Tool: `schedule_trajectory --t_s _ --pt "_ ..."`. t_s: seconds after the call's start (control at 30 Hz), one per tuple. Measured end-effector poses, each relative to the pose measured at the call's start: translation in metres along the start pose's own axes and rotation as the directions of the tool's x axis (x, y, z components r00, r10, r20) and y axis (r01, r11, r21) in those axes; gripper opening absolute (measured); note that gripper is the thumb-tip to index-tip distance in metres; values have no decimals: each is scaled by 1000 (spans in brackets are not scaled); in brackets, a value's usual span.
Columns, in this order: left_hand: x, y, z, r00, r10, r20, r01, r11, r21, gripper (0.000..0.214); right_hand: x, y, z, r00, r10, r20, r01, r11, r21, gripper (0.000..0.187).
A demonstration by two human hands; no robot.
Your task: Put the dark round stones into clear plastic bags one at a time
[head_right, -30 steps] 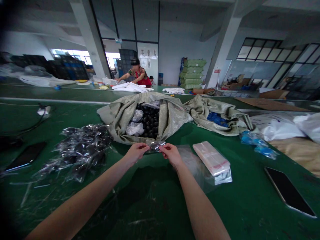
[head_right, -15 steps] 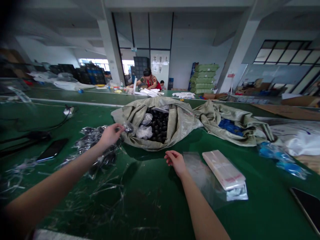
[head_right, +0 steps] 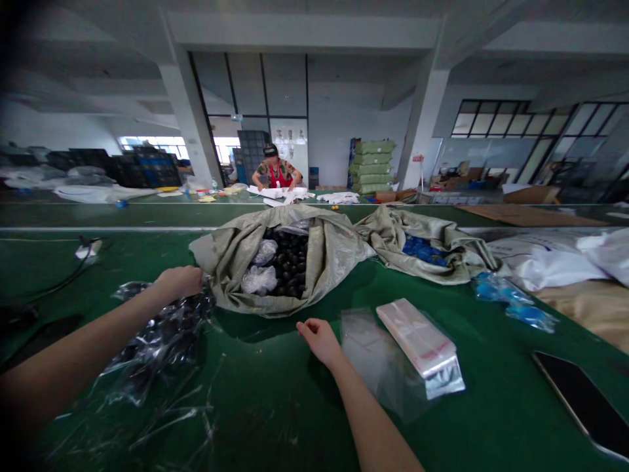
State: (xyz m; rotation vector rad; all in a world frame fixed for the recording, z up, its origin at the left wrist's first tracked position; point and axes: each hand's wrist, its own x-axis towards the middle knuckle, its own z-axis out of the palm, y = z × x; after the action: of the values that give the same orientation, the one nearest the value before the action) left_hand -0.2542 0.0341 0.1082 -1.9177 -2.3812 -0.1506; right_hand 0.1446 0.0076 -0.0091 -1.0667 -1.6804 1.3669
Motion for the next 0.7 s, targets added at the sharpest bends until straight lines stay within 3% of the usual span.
schedule_trajectory --t_s 0.13,0.3,0.53,0.7 --pt "23 54 -4 995 100 -24 -98 993 63 25 -1 1 3 997 -81 -13 77 977 -200 49" --pt "58 123 4 962 270 -50 -269 963 13 28 0 5 9 990 -139 2 131 931 -341 50" --pt "118 198 42 888 457 51 -440 876 -199 29 0 3 9 989 -143 23 140 902 -408 49" --pt "136 229 68 845 525 102 -478 827 -297 23 1 3 8 989 -144 32 144 901 -409 46"
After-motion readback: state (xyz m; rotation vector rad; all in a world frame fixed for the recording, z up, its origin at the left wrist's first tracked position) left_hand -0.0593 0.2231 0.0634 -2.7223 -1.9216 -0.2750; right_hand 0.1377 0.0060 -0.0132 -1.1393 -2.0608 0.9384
